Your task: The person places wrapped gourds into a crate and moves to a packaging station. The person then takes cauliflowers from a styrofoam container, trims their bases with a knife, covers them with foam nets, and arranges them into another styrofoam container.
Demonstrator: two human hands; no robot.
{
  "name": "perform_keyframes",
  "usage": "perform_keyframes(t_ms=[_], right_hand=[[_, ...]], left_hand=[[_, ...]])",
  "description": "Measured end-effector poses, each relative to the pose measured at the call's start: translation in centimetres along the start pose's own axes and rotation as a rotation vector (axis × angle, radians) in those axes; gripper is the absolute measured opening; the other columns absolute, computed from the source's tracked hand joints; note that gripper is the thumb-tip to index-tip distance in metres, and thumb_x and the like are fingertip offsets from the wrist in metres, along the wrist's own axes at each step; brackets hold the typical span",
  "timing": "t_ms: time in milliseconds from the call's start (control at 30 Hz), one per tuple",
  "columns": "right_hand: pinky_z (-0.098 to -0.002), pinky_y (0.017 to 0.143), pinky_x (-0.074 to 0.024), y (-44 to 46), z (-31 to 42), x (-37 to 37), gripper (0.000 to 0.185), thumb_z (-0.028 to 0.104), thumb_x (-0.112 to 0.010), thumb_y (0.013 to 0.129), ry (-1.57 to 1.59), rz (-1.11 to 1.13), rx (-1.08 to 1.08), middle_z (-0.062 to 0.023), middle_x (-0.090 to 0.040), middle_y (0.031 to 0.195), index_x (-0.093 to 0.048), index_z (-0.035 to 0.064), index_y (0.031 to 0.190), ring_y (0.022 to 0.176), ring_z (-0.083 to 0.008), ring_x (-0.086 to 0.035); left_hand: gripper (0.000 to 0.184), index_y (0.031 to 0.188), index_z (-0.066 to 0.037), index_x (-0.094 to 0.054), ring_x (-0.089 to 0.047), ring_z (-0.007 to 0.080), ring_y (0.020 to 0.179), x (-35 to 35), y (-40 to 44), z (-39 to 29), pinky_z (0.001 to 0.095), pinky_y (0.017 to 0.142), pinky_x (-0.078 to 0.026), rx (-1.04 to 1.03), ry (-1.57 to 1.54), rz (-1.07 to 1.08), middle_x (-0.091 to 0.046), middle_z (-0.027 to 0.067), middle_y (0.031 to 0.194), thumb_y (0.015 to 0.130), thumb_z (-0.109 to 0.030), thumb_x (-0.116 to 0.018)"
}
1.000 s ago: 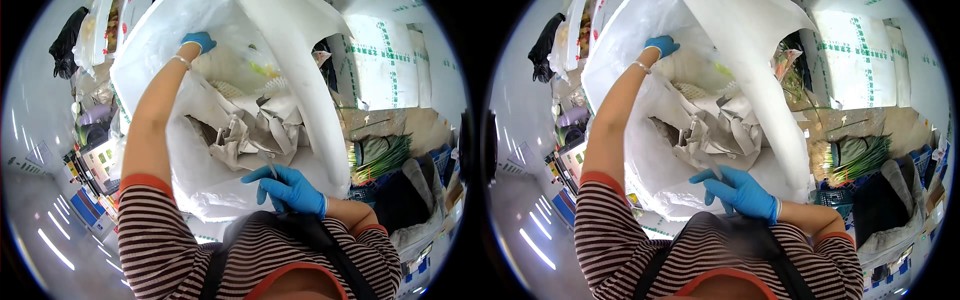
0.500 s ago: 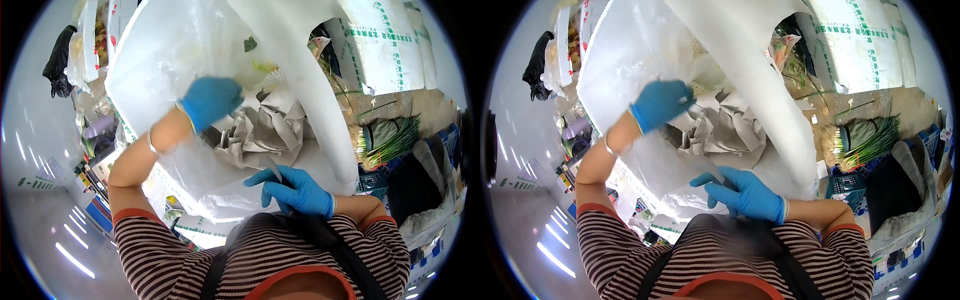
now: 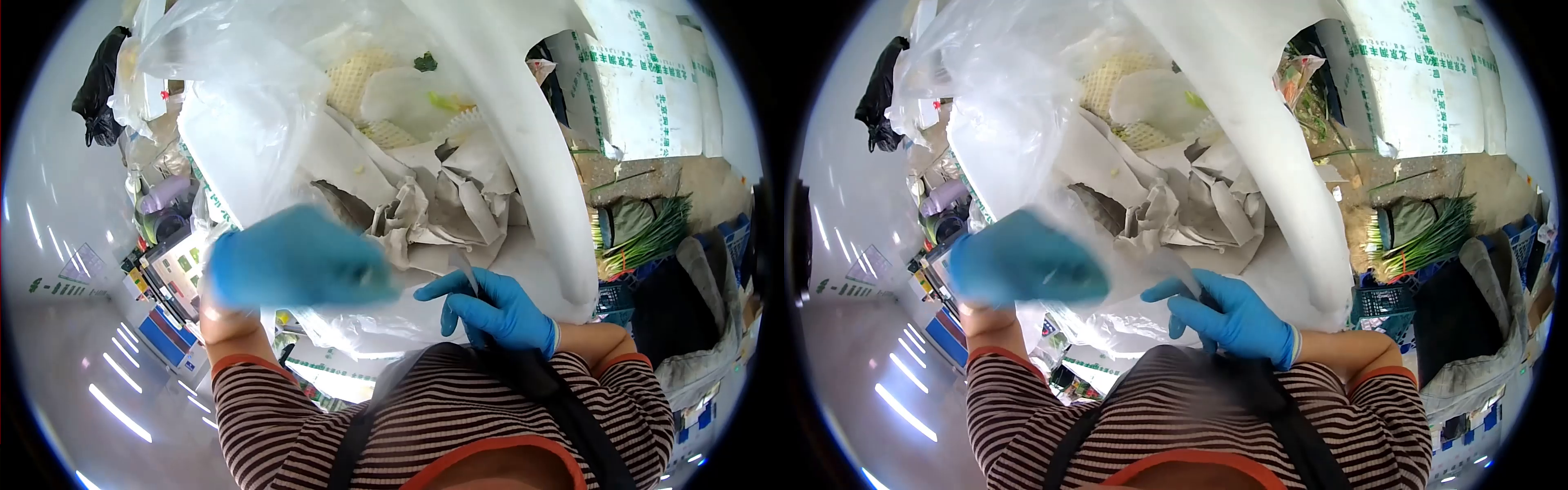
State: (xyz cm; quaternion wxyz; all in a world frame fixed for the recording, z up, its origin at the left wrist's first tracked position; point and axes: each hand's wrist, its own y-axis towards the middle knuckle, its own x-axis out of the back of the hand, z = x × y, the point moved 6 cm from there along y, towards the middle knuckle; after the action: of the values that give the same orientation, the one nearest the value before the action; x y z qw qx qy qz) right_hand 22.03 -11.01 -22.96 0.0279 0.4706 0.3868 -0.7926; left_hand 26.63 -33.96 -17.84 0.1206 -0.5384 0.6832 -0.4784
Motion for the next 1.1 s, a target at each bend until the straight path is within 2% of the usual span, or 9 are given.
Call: perform_keyframes(t_ms=[33, 100, 200, 333, 433, 633, 700, 867, 1100], right_hand=[[-0.0184, 0.048, -0.0408, 0.0, 0.0, -0.1, 0.031, 0.026, -0.054, 0.099, 0.002, 0.001, -0.001, 0.0008, -0.063, 0.081, -0.061, 0.0100, 0.125, 0.054, -0.0044, -0.050], [-0.0183, 0.048, -0.0410, 0.1, -0.1, -0.1, 0.030, 0.026, -0.054, 0.099, 0.012, 0.000, 0.002, 0.0007, -0.063, 0.081, -0.061, 0.0099, 0.124, 0.054, -0.0044, -0.050], [-0.0182, 0.049, -0.0416, 0.3, -0.5, 0.2, 0.030, 0.026, -0.053, 0.100, 0.005, -0.016, -0.014, 0.0000, -0.063, 0.082, -0.061, 0.0096, 0.124, 0.054, -0.0043, -0.050], [-0.0181, 0.049, -0.0421, 0.3, -0.4, 0.3, 0.030, 0.026, -0.053, 0.100, 0.020, -0.013, -0.027, -0.0007, -0.063, 0.084, -0.060, 0.0099, 0.124, 0.054, -0.0043, -0.051], [-0.0181, 0.048, -0.0421, 0.3, -0.4, 0.3, 0.031, 0.026, -0.052, 0.100, -0.002, 0.001, -0.031, -0.0010, -0.063, 0.084, -0.060, 0.0097, 0.125, 0.055, -0.0044, -0.051], [-0.0186, 0.047, -0.0415, -0.3, -0.1, 0.8, 0.030, 0.026, -0.053, 0.100, 0.050, -0.013, -0.040, -0.0018, -0.064, 0.084, -0.061, 0.0092, 0.124, 0.053, -0.0048, -0.050], [-0.0188, 0.046, -0.0413, -0.4, 0.0, 0.7, 0.030, 0.026, -0.053, 0.099, 0.051, 0.005, -0.017, -0.0021, -0.064, 0.084, -0.061, 0.0093, 0.123, 0.052, -0.0050, -0.050], [-0.0188, 0.047, -0.0417, -0.6, 0.0, 0.3, 0.030, 0.026, -0.054, 0.099, 0.037, 0.034, -0.001, -0.0022, -0.064, 0.083, -0.061, 0.0089, 0.123, 0.053, -0.0048, -0.050], [-0.0186, 0.047, -0.0426, -0.2, -0.3, -0.1, 0.030, 0.026, -0.054, 0.099, 0.023, 0.025, 0.010, -0.0024, -0.065, 0.084, -0.061, 0.0091, 0.122, 0.055, -0.0043, -0.051]], left_hand=[[0.029, 0.106, -0.008, -0.071, -0.067, 0.0188, 0.069, -1.8, 3.0, 0.1, 0.0301, 0.080, -0.053, 0.078, 0.044, 0.346, -0.070, 0.0085, 0.077, 0.089, -0.029, -0.062], [0.024, 0.106, -0.005, -0.068, -0.068, 0.0234, 0.082, 0.4, 10.2, 5.2, 0.0361, 0.080, -0.054, 0.082, -0.186, -0.114, -0.070, 0.0146, 0.096, 0.087, -0.014, -0.055], [0.031, 0.104, -0.010, -0.070, -0.064, 0.0340, 0.100, 5.1, 20.6, 15.0, 0.0420, 0.085, -0.052, -0.069, 0.433, -0.681, -0.068, 0.0159, 0.109, 0.083, -0.002, -0.049], [0.025, 0.101, -0.015, -0.071, -0.066, 0.0320, 0.098, 1.7, 29.6, 13.7, 0.0417, 0.087, -0.048, -0.439, 0.810, -0.409, -0.069, 0.0120, 0.106, 0.089, -0.015, -0.050], [0.024, 0.101, -0.020, -0.072, -0.067, 0.0276, 0.094, -0.6, 33.1, 14.5, 0.0407, 0.089, -0.043, -0.013, 1.114, -0.108, -0.070, 0.0078, 0.102, 0.092, -0.029, -0.052], [0.029, 0.095, -0.015, -0.069, -0.062, 0.0236, 0.100, -0.7, 25.2, 13.6, 0.0397, 0.085, -0.041, 0.126, 1.061, -0.138, -0.069, 0.0062, 0.099, 0.091, -0.040, -0.055], [0.025, 0.092, -0.013, -0.068, -0.062, 0.0256, 0.098, -0.7, 19.4, 13.8, 0.0375, 0.082, -0.043, -0.077, 1.137, -0.308, -0.069, 0.0057, 0.097, 0.090, -0.036, -0.058], [0.020, 0.093, -0.008, -0.070, -0.064, 0.0224, 0.099, 1.1, 9.3, 19.9, 0.0351, 0.080, -0.050, -0.069, 0.221, -0.784, -0.069, 0.0077, 0.095, 0.084, -0.004, -0.053], [0.025, 0.098, -0.001, -0.068, -0.069, 0.0167, 0.073, 2.1, 10.4, 19.7, 0.0286, 0.062, -0.052, 0.183, -0.796, -1.111, -0.070, 0.0097, 0.093, 0.087, 0.000, -0.046]])
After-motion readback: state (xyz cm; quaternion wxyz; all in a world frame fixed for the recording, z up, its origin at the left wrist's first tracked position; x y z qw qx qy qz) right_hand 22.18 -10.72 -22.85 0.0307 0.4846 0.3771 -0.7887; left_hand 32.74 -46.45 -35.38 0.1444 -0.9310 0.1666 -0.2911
